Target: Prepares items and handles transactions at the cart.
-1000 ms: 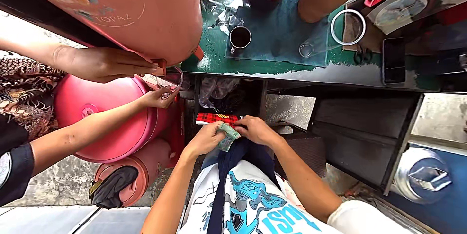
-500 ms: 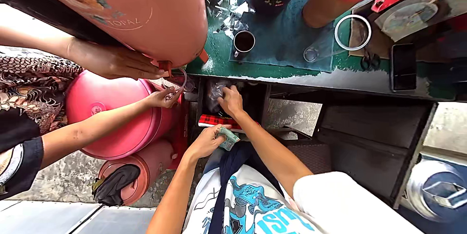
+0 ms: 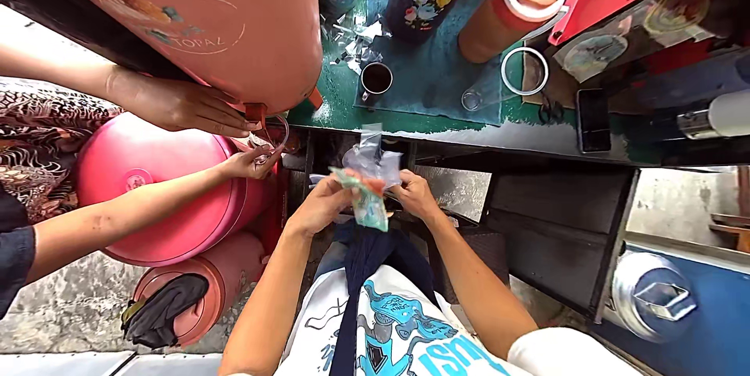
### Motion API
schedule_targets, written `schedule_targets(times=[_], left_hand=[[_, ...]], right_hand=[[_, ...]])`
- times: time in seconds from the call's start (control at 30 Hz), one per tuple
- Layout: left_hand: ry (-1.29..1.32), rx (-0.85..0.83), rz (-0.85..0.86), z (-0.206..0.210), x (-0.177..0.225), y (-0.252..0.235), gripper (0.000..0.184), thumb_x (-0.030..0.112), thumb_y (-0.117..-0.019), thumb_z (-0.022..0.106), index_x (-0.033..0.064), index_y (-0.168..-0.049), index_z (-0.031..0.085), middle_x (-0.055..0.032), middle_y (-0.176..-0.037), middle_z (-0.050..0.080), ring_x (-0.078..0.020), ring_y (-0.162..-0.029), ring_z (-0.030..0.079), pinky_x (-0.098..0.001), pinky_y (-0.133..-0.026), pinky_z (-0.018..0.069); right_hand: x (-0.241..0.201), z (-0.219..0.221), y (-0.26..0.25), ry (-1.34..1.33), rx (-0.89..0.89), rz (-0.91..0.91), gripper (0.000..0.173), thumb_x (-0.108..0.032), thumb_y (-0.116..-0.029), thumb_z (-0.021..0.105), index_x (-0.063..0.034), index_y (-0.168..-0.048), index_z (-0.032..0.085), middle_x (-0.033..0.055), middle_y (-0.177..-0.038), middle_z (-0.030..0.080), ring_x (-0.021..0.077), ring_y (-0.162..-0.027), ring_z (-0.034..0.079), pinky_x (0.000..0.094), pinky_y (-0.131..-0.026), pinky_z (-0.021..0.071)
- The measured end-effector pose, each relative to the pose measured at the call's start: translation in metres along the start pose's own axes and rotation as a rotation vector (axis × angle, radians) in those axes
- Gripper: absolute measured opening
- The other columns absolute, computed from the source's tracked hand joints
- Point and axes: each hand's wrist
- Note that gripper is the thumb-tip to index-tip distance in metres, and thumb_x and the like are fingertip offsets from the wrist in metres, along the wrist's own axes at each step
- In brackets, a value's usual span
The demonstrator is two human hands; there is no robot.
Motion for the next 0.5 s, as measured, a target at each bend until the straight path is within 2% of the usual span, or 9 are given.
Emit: schedule_targets(times=[0.07,0.13,0.17,0.27,0.33,0.4,0.47,0.5], left_hand=[[-0.110,0.084,-0.007,0.007,-0.001,-0.028,0.022,0.014,-0.1035,0.052,0.0052,-0.121,0.062,-0.0122,-0.120,0.071,-0.0221,-0.107,0.070,-0.0427,-0.094,0.0581],[-0.399,0.175,-0.115,0.011,-0.004,-0.053,0.025,0.012,-0.1065,0.051,0.0025,-0.127,0.062,-0.0108,-0.111,0.071,-0.0185,-0.096,0.071,-0.0400,-0.087,0.0604],[-0.548,0.180,-0.184,0.010,-0.009,-0.061,0.025,0.012,-0.1065,0.052,0.0026,-0.127,0.062,-0.0114,-0.108,0.072,-0.0191,-0.093,0.072,-0.0415,-0.086,0.0603],[-0.790,0.124,-0.346,0.002,-0.023,-0.067,0.024,0.015,-0.1068,0.051,0.0041,-0.125,0.064,-0.0124,-0.109,0.073,-0.0209,-0.098,0.072,-0.0456,-0.092,0.0579],[-0.897,0.142,-0.443,-0.001,-0.030,-0.062,0.027,0.016,-0.1063,0.050,0.0049,-0.126,0.063,-0.0149,-0.113,0.072,-0.0255,-0.105,0.070,-0.0509,-0.097,0.0547],[-0.968,0.175,-0.490,-0.004,-0.037,-0.057,0.027,0.017,-0.1059,0.050,0.0040,-0.125,0.064,-0.0174,-0.113,0.071,-0.0296,-0.107,0.070,-0.0545,-0.098,0.0532],[-1.040,0.158,-0.529,-0.002,-0.038,-0.057,0.025,0.018,-0.1052,0.051,0.0026,-0.120,0.064,-0.0198,-0.111,0.071,-0.0334,-0.107,0.069,-0.0579,-0.097,0.0520],[-1.077,0.130,-0.551,0.000,-0.038,-0.057,0.025,0.018,-0.1053,0.051,0.0029,-0.120,0.065,-0.0200,-0.111,0.071,-0.0345,-0.108,0.068,-0.0591,-0.097,0.0509]], right_hand=[[0.005,0.006,-0.002,0.066,-0.024,0.014,0.021,-0.018,-0.0979,0.063,-0.0021,-0.094,0.075,0.0123,-0.095,0.073,0.0220,-0.091,0.069,0.0486,-0.086,0.0551],[0.008,0.009,-0.001,0.092,-0.034,0.051,0.024,-0.019,-0.0985,0.060,-0.0026,-0.088,0.074,0.0109,-0.086,0.071,0.0206,-0.086,0.068,0.0475,-0.083,0.0535],[0.008,0.009,0.001,0.068,-0.032,0.087,0.024,-0.018,-0.0994,0.058,-0.0024,-0.090,0.073,0.0104,-0.086,0.071,0.0194,-0.086,0.068,0.0460,-0.083,0.0534],[0.010,0.010,0.010,-0.149,0.010,0.203,0.023,-0.013,-0.1032,0.053,-0.0044,-0.107,0.074,0.0075,-0.095,0.076,0.0134,-0.085,0.074,0.0374,-0.081,0.0638],[0.009,0.012,0.015,-0.305,0.001,0.256,0.027,-0.003,-0.1030,0.048,-0.0004,-0.122,0.067,0.0124,-0.108,0.074,0.0172,-0.090,0.075,0.0372,-0.081,0.0652],[0.008,0.009,0.019,-0.441,-0.064,0.254,0.037,0.001,-0.0971,0.053,-0.0005,-0.133,0.058,0.0149,-0.119,0.071,0.0211,-0.097,0.074,0.0379,-0.083,0.0645],[0.002,0.004,0.020,-0.522,-0.157,0.251,0.055,-0.016,-0.0900,0.064,-0.0045,-0.142,0.050,0.0147,-0.127,0.067,0.0233,-0.105,0.071,0.0405,-0.087,0.0622],[-0.001,0.003,0.018,-0.545,-0.201,0.277,0.060,-0.030,-0.0924,0.062,-0.0070,-0.145,0.047,0.0150,-0.131,0.064,0.0252,-0.110,0.069,0.0432,-0.090,0.0610]])
Point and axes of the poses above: each hand's wrist, its own y-axis away from the middle knuckle, its own z-axis out of the palm, x = y × z
